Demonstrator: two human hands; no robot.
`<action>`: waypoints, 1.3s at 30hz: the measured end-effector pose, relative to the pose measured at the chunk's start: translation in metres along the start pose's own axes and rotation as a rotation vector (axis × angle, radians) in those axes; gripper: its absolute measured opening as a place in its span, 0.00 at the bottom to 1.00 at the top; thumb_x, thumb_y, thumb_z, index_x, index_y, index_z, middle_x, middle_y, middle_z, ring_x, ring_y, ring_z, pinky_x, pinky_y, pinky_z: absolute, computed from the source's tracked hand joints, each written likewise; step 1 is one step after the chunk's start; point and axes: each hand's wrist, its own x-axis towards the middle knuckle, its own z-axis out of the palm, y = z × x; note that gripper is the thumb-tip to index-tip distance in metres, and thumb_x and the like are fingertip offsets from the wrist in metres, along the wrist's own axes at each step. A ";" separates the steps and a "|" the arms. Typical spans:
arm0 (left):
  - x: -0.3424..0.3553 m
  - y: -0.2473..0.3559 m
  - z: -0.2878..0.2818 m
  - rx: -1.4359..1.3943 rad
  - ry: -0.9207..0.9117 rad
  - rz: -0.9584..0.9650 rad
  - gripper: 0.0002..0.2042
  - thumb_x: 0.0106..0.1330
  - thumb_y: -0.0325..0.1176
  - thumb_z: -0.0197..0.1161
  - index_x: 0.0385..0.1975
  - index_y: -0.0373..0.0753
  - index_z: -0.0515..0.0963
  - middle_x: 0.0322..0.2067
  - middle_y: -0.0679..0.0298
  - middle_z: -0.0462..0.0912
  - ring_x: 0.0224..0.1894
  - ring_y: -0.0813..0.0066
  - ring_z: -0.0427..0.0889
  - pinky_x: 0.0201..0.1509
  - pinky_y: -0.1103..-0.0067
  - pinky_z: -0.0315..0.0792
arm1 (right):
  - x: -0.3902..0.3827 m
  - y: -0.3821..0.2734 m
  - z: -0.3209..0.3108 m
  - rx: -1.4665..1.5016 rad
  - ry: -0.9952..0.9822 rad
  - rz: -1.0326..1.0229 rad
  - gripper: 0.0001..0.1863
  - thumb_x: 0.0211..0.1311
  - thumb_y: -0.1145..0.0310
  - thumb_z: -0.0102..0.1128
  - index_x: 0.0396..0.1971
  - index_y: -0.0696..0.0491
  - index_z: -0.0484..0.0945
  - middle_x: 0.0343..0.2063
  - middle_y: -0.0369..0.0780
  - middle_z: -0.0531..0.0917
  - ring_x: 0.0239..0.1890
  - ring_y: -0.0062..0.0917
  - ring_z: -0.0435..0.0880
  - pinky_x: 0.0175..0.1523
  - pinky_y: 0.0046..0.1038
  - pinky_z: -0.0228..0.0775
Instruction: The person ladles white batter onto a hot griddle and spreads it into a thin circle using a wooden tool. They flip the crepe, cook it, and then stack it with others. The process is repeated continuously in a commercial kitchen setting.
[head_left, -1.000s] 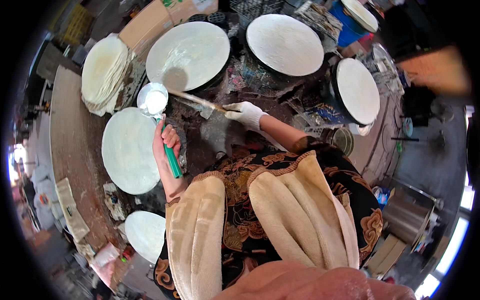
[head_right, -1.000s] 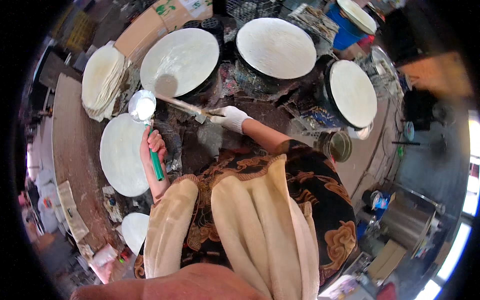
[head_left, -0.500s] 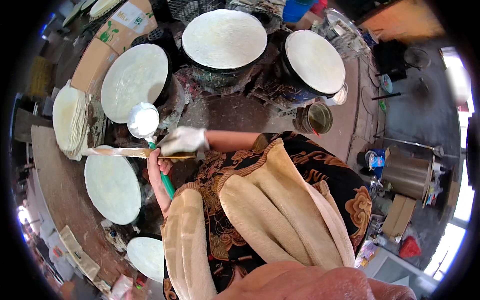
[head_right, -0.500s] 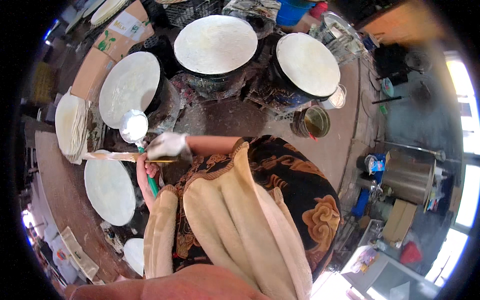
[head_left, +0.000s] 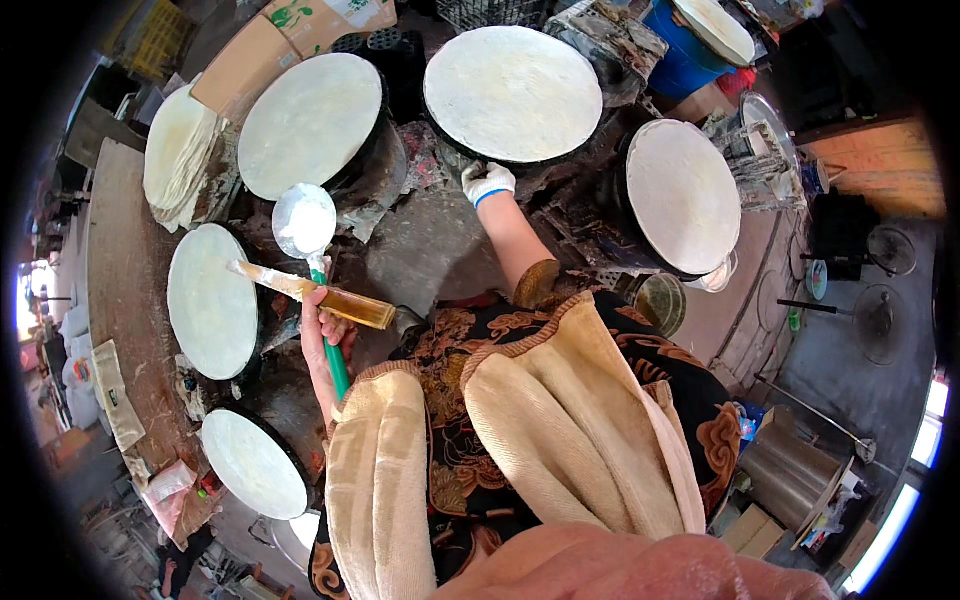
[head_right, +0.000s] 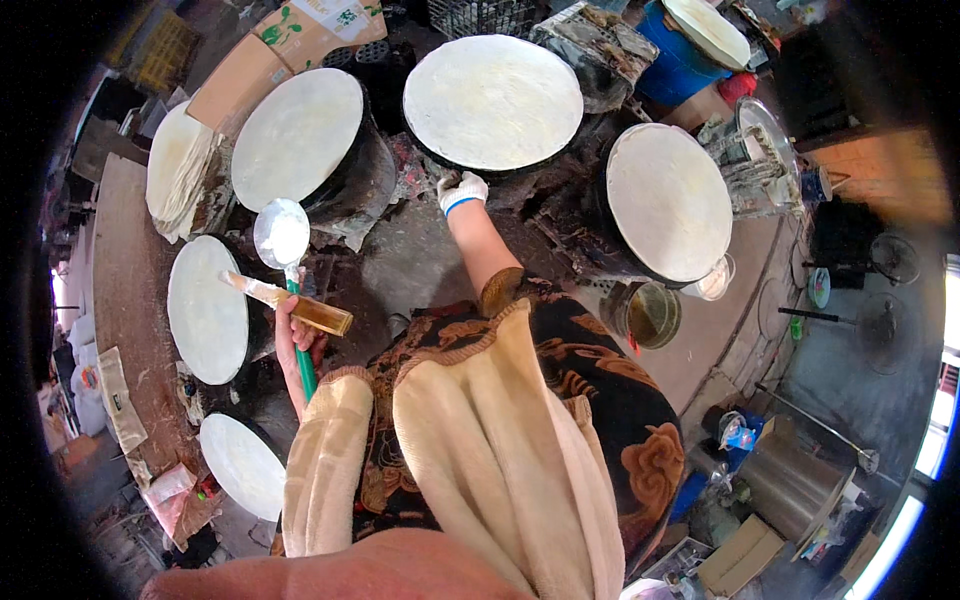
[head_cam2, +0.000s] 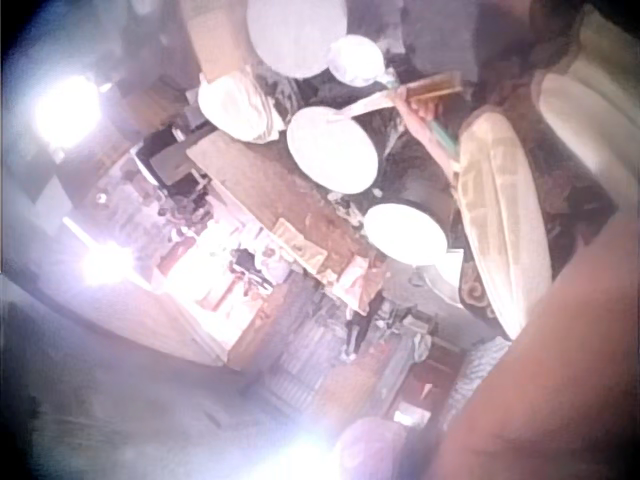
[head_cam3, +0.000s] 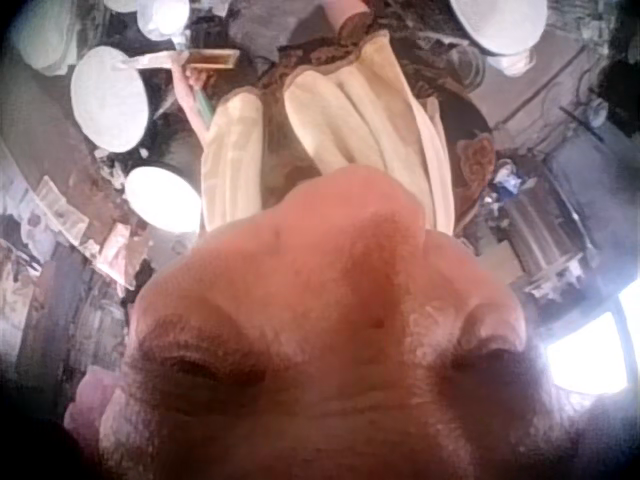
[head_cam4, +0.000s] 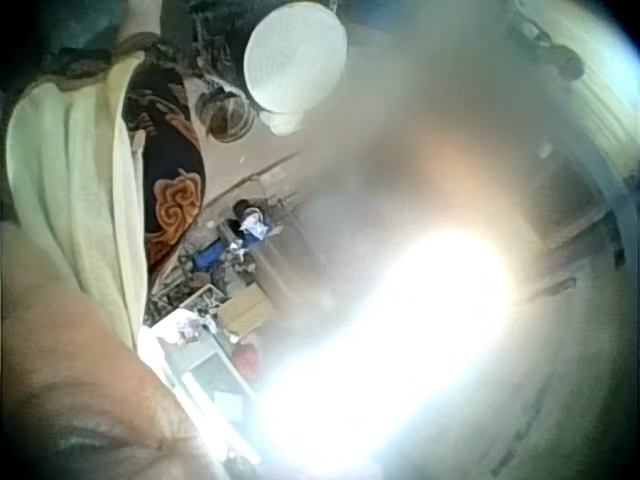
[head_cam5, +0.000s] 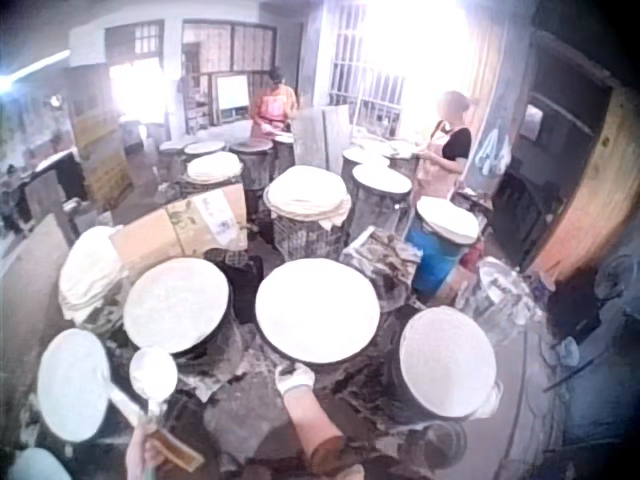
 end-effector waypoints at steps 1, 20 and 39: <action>0.001 -0.004 0.000 -0.001 -0.021 0.001 0.18 0.62 0.39 0.59 0.11 0.50 0.63 0.04 0.79 0.62 0.03 0.88 0.59 0.05 0.89 0.52 | -0.004 -0.011 -0.004 -0.007 0.016 -0.009 0.08 0.65 0.71 0.43 0.25 0.51 0.67 0.19 0.35 0.70 0.20 0.24 0.71 0.22 0.23 0.67; 0.027 -0.040 0.034 -0.191 -0.307 -0.118 0.06 0.64 0.28 0.55 0.39 0.36 0.71 0.10 0.77 0.63 0.07 0.90 0.61 0.05 0.91 0.59 | -0.117 -0.206 -0.147 -0.725 -0.137 -0.501 0.07 0.62 0.67 0.53 0.32 0.55 0.76 0.22 0.37 0.76 0.20 0.18 0.71 0.21 0.21 0.61; 0.010 -0.057 0.039 -0.085 -0.234 -0.026 0.12 0.60 0.32 0.62 0.18 0.47 0.66 0.07 0.79 0.58 0.05 0.88 0.55 0.07 0.89 0.50 | -0.239 -0.351 -0.137 -0.468 -0.021 -0.760 0.26 0.61 0.46 0.44 0.51 0.47 0.75 0.43 0.40 0.82 0.37 0.40 0.81 0.41 0.44 0.75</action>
